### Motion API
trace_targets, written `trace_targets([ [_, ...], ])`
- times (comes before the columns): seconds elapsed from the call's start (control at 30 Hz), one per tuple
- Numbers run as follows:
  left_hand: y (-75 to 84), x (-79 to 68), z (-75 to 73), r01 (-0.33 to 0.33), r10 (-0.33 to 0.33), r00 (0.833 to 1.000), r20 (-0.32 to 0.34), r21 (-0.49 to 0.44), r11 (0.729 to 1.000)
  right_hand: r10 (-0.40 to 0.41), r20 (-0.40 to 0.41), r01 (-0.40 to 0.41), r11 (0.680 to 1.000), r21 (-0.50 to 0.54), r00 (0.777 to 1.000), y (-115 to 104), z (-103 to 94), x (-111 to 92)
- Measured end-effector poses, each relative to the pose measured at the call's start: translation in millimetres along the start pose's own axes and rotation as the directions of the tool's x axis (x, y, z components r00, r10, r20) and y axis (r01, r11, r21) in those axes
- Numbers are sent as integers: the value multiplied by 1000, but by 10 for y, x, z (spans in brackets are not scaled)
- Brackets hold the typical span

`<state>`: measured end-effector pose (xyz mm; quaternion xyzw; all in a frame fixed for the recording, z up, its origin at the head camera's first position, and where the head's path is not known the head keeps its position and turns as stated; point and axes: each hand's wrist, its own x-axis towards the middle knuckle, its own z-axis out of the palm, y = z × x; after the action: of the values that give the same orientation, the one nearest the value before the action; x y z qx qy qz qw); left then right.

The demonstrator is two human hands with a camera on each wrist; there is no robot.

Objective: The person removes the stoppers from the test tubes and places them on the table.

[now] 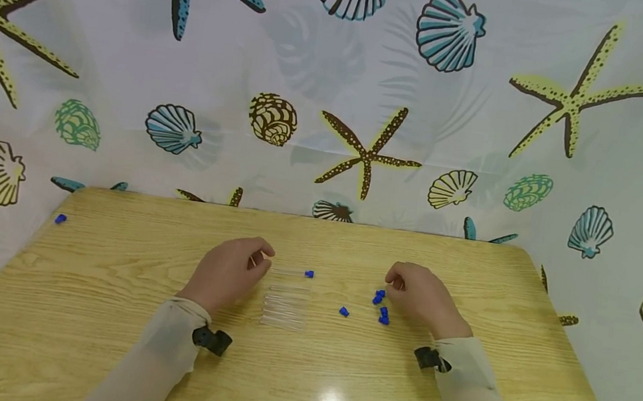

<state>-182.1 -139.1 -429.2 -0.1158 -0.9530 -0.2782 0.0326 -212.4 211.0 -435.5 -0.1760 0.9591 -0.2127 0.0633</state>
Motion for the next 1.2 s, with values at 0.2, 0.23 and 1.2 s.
trace_targets([
  [0.2,-1,15,39,-24,24,1000,18,1,1000,-256,89,257,967,5,963,-206,123,-9],
  [0.23,-4,19,49,-23,23,999,26,5,1000,-277,100,277,961,10,956,-243,141,-16],
  [1.2,-43,-2,67,36,-39,994,99,35,999,-47,59,52,993,-102,997,-115,-18,-64],
])
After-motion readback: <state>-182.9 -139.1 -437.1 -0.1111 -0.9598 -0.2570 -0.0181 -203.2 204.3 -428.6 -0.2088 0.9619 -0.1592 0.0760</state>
